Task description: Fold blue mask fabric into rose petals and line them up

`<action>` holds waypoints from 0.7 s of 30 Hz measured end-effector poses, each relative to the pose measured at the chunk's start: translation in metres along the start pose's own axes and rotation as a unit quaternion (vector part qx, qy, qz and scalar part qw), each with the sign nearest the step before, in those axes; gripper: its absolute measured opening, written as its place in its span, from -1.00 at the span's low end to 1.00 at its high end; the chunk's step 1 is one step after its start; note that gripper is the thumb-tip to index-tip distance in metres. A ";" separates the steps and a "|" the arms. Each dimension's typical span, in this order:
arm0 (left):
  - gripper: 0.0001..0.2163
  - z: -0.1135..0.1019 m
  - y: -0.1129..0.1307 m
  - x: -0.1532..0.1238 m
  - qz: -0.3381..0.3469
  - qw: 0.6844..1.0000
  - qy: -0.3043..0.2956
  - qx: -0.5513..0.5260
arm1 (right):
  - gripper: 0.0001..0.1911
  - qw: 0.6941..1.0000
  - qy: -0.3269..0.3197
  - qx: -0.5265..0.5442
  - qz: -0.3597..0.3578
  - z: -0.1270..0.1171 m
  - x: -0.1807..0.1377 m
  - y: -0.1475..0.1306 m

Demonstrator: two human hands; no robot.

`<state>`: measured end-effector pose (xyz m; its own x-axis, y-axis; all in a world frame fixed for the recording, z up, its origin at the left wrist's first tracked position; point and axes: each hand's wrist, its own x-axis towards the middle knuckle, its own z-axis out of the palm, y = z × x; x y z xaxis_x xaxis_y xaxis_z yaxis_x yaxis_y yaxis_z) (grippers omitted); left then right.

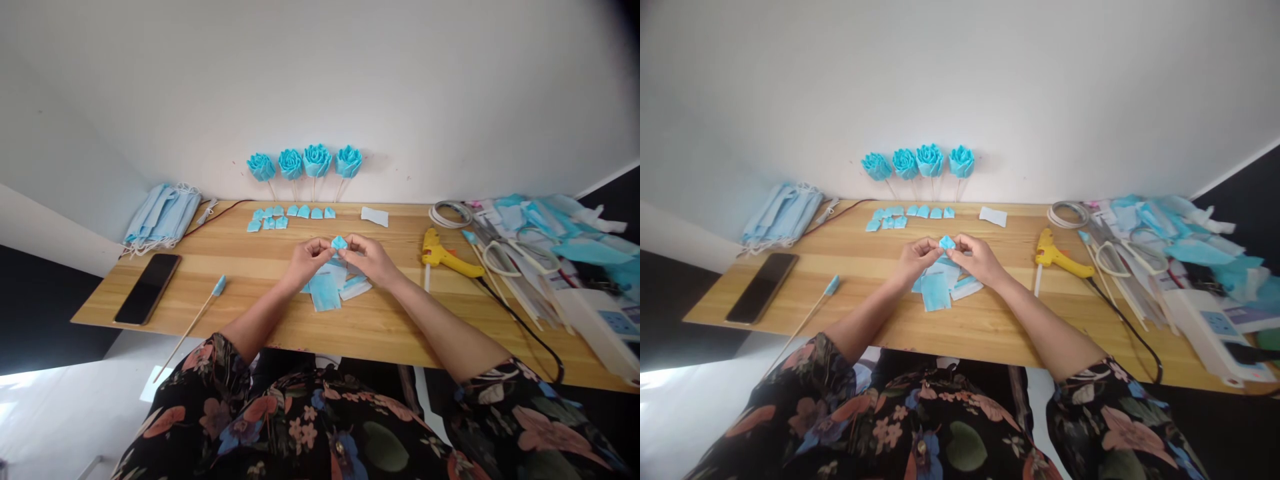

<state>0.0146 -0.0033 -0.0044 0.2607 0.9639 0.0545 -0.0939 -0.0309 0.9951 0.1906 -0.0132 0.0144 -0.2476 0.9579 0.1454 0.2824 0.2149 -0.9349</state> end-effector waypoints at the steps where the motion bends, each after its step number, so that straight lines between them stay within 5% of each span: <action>1: -0.70 0.000 -0.001 0.001 0.002 1.000 0.000 0.001 | -0.74 1.000 0.001 -0.006 0.000 0.000 0.000 0.000; 15: -0.63 -0.003 0.003 0.000 -0.010 1.000 -0.024 0.004 | -0.69 1.000 -0.018 0.003 0.007 0.000 -0.001 0.003; 21: -0.62 -0.003 0.002 -0.001 -0.071 0.987 -0.093 -0.109 | -0.68 0.994 -0.060 0.084 0.035 0.000 -0.003 0.005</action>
<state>0.0112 -0.0039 -0.0032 0.4562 0.8884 -0.0506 -0.2424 0.1788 0.9536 0.1927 -0.0150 0.0096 -0.3451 0.9374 0.0476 0.1467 0.1040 -0.9837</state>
